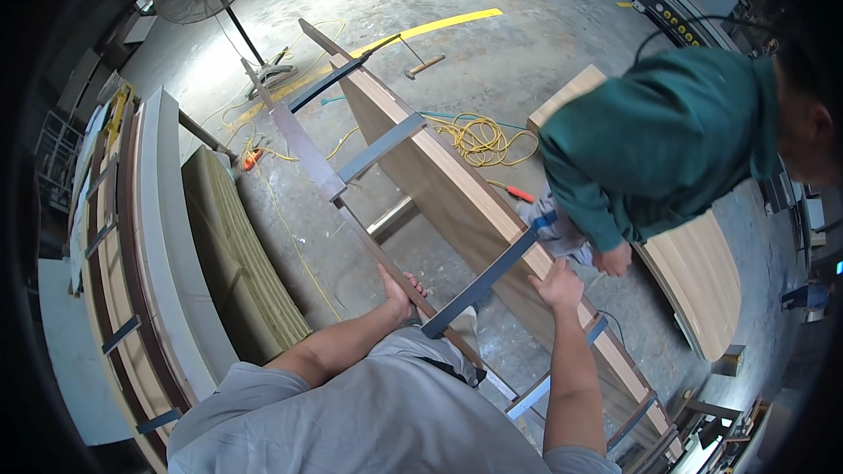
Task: Assembling a wooden frame by positioning components, securing them with bar clamps, and using a router for finishing.
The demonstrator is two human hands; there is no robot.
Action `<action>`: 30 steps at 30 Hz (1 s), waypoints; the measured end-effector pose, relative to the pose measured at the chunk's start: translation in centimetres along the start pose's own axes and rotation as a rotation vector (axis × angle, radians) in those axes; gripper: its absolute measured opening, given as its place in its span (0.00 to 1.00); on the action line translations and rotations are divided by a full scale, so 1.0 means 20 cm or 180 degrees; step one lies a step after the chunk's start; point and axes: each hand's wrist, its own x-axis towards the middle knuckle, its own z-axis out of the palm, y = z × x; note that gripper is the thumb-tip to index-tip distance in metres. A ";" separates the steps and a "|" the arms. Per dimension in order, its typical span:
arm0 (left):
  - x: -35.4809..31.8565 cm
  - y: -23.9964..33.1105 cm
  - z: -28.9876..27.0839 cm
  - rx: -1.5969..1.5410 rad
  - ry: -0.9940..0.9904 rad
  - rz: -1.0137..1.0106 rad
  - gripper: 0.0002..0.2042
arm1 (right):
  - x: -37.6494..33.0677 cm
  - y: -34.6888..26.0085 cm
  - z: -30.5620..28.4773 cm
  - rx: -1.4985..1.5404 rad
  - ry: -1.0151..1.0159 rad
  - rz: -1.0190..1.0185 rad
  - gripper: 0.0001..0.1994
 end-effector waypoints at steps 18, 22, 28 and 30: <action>-0.01 0.00 -0.01 0.0013 -0.0046 0.0069 0.39 | -0.01 0.01 -0.02 0.0135 0.0147 -0.0052 0.31; 0.01 -0.01 -0.02 0.0057 -0.0096 0.0125 0.39 | -0.01 0.00 -0.02 0.0143 0.0073 -0.0040 0.31; 0.01 0.00 -0.02 0.0032 -0.0044 0.0090 0.40 | -0.01 0.01 -0.02 0.0135 0.0037 -0.0034 0.31; 0.02 -0.01 -0.01 0.0079 -0.0057 0.0115 0.39 | -0.01 0.02 -0.01 0.0132 0.0041 -0.0039 0.31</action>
